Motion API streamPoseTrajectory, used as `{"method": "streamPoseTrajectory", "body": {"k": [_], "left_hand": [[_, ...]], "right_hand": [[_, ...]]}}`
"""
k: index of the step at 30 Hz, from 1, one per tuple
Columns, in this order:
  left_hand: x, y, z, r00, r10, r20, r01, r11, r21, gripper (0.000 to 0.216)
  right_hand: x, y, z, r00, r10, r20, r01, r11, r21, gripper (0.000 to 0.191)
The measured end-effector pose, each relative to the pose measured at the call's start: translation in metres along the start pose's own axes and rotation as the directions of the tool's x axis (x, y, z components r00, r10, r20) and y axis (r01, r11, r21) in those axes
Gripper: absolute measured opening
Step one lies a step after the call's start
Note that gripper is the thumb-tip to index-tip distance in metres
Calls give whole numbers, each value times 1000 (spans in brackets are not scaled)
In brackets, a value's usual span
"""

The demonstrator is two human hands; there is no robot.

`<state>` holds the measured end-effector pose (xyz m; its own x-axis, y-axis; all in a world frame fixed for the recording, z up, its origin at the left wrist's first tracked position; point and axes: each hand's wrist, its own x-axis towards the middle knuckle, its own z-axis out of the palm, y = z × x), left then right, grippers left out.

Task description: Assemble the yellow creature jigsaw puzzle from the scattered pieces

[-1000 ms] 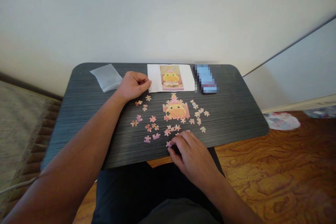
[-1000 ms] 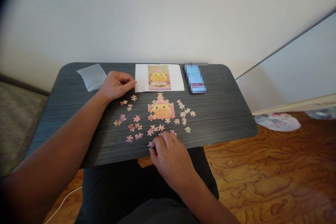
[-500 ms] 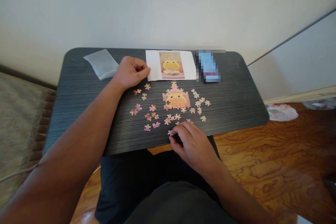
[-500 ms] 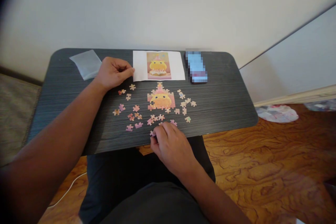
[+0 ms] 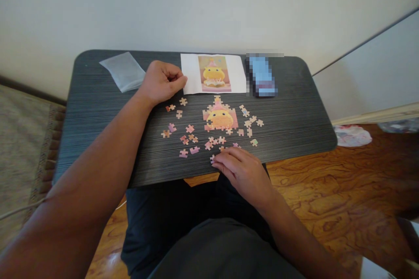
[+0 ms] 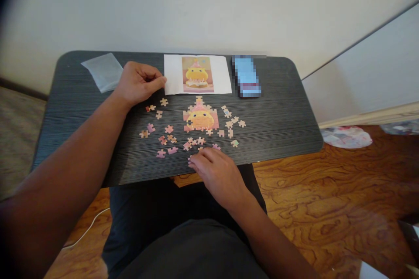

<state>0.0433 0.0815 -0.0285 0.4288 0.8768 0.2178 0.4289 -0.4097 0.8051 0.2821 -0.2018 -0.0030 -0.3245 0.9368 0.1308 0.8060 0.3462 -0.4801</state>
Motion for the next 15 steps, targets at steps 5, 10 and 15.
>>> {"method": "streamPoseTrajectory", "body": {"k": [5, 10, 15], "left_hand": [[0, -2, 0, 1000, -21, -6, 21, 1000, 7, 33], [1, -3, 1, 1000, -13, -2, 13, 1000, 26, 33], [1, 1, -1, 999, -31, 31, 29, 997, 78, 31]], "right_hand": [[-1, 2, 0, 998, -60, -15, 59, 998, -12, 13], [-3, 4, 0, 998, -66, -22, 65, 998, -22, 17], [-5, 5, 1, 997, -71, -30, 71, 997, 8, 22]]}}
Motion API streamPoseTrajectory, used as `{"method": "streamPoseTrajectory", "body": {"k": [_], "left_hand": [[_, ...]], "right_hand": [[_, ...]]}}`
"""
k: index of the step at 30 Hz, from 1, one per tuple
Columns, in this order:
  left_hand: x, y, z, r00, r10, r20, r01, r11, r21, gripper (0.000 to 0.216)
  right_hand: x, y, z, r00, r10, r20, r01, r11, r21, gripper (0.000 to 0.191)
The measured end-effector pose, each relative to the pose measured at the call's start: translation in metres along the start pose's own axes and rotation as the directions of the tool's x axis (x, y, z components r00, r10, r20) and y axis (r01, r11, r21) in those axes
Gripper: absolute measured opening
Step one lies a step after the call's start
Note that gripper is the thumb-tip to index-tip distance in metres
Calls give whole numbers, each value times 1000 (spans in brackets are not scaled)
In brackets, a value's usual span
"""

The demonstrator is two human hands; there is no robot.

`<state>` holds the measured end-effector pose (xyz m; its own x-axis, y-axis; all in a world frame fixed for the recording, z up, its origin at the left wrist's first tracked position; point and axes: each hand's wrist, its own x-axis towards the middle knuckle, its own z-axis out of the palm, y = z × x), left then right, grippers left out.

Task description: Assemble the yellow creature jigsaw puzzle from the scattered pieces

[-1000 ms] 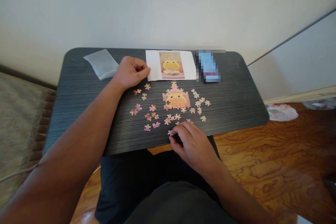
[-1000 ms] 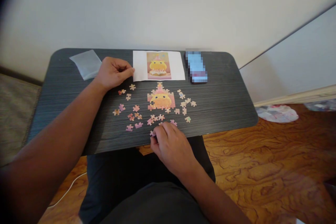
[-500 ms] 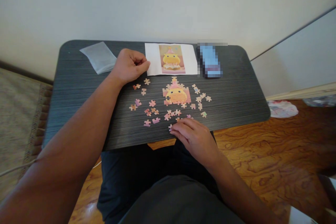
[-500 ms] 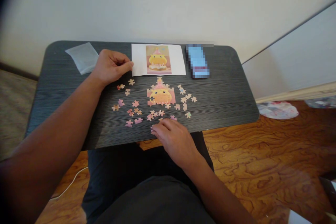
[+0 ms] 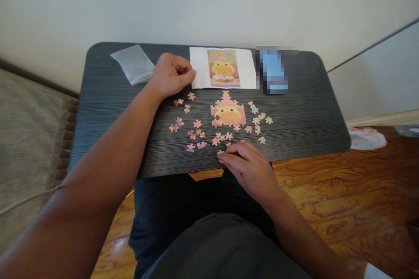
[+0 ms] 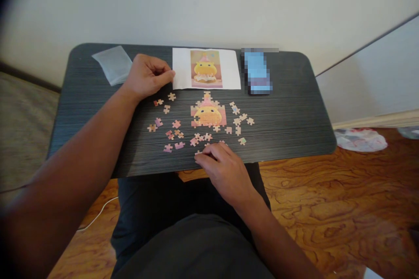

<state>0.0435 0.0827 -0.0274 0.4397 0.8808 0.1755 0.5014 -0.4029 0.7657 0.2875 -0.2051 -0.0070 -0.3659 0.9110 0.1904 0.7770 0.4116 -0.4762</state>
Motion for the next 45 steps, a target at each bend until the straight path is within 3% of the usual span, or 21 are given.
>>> {"method": "streamPoseTrajectory", "body": {"k": [14, 21, 31, 37, 45], "left_hand": [[0, 4, 0, 999, -32, 14, 31, 999, 29, 32], [1, 3, -1, 1000, 5, 16, -6, 999, 33, 34], [5, -9, 2, 998, 66, -17, -67, 997, -30, 35], [6, -11, 2, 994, 105, -35, -106, 994, -15, 31], [5, -6, 1, 997, 81, -14, -81, 997, 3, 34]], "right_hand": [[-7, 4, -7, 995, -87, -55, 83, 994, -70, 24], [-12, 23, -17, 989, -10, -149, -9, 992, -126, 18], [-13, 32, -17, 994, -50, -100, 37, 992, -121, 25], [-6, 31, -19, 991, -24, -131, 15, 997, -70, 26], [11, 32, -16, 998, -7, -59, -4, 984, -176, 32]]}}
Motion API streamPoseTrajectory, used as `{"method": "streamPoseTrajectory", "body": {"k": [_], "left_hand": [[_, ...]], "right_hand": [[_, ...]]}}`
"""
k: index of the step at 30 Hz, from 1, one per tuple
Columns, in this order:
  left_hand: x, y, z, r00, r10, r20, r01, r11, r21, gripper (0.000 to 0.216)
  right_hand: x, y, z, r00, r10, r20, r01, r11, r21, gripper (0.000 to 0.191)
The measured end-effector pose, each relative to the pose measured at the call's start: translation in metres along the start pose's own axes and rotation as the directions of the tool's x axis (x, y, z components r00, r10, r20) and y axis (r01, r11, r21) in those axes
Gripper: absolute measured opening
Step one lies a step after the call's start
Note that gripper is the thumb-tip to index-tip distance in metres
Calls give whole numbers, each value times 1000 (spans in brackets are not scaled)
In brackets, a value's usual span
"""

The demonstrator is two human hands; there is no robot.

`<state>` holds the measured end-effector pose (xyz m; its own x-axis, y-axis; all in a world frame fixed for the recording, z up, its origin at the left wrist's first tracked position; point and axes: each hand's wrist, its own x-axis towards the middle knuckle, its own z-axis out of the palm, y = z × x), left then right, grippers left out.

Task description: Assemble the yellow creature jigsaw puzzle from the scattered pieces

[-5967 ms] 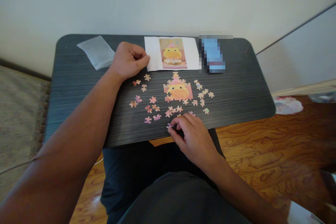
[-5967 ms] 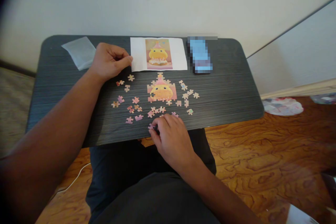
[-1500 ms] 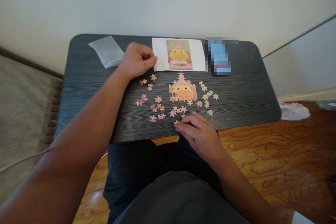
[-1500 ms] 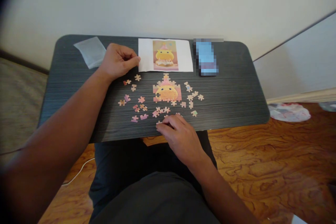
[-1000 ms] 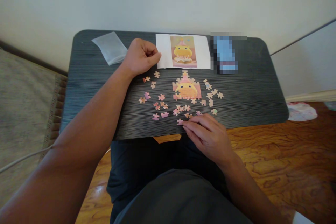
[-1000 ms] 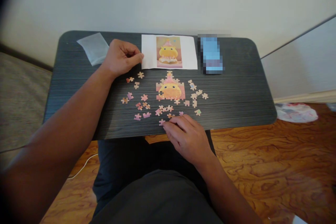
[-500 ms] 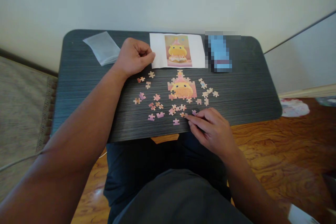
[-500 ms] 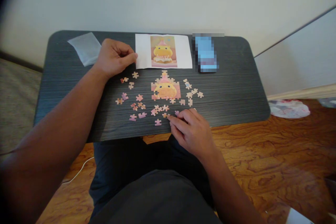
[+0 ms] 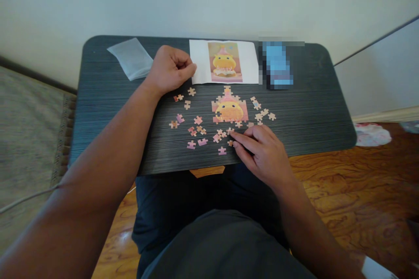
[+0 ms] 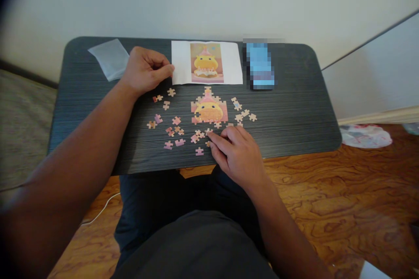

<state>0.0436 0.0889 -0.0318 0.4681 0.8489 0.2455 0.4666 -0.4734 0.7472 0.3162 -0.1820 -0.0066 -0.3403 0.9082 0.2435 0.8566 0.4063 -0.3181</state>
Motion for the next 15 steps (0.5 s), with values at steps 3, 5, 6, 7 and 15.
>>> {"method": "streamPoseTrajectory", "body": {"k": [3, 5, 6, 7, 15], "left_hand": [[0, 3, 0, 1000, -5, 0, 5, 1000, 0, 35], [-1, 5, 0, 1000, -13, 3, 13, 1000, 2, 34], [-1, 6, 0, 1000, -15, 6, 15, 1000, 3, 35], [-1, 7, 0, 1000, -14, 5, 14, 1000, 2, 35], [-1, 9, 1, 1000, -10, -5, 10, 999, 33, 35]], "right_hand": [[-3, 2, 0, 1000, 4, -29, -3, 1000, 11, 30], [-4, 1, -1, 999, -8, -46, 9, 1000, 25, 30], [-3, 0, -2, 999, -15, -53, 17, 999, 30, 31], [-2, -2, -2, 998, -22, -57, 24, 999, 33, 31], [11, -12, 3, 998, -66, 16, 66, 998, -14, 38]]}}
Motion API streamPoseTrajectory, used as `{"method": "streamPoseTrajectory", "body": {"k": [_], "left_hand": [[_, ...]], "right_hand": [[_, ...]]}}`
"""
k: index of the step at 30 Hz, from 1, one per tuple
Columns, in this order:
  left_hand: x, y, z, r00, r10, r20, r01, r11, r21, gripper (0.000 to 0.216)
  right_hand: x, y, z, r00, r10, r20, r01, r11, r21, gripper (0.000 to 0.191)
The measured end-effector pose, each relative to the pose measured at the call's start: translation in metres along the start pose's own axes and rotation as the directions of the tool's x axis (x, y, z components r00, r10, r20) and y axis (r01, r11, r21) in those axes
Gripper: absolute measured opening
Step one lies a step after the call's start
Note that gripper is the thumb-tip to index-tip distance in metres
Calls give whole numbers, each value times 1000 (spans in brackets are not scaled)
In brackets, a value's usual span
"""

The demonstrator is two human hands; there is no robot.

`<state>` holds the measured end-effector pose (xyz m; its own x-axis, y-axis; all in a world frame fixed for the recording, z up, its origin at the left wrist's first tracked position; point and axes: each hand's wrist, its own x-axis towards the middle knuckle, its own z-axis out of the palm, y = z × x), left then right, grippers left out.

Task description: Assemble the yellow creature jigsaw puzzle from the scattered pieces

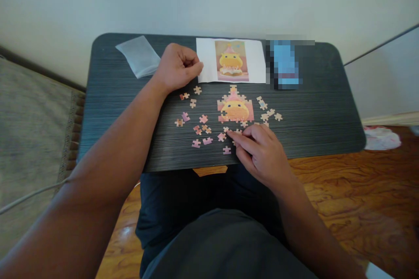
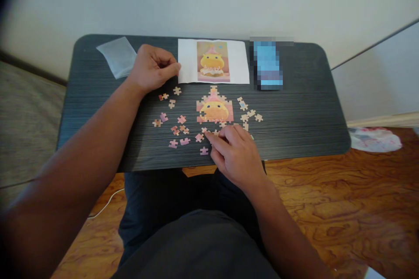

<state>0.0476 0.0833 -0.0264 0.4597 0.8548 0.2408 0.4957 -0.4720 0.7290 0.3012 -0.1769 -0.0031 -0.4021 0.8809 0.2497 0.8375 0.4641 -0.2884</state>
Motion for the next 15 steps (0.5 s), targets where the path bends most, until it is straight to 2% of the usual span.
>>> {"method": "streamPoseTrajectory", "body": {"k": [3, 8, 12, 15], "left_hand": [[0, 1, -1, 1000, -2, -4, 2, 1000, -3, 34], [-1, 0, 0, 1000, 5, -24, -5, 1000, -25, 34], [0, -6, 0, 999, 42, -34, -43, 999, -33, 33], [1, -8, -1, 999, 46, -9, -46, 999, -21, 34]], "right_hand": [[-5, 4, 1, 999, 38, -20, -37, 998, 56, 36], [-11, 9, 0, 983, 138, -123, -127, 987, 97, 23], [-5, 4, 0, 974, 196, -114, -186, 978, 94, 18], [2, 0, 1, 974, 218, -63, -211, 972, 105, 18]]}}
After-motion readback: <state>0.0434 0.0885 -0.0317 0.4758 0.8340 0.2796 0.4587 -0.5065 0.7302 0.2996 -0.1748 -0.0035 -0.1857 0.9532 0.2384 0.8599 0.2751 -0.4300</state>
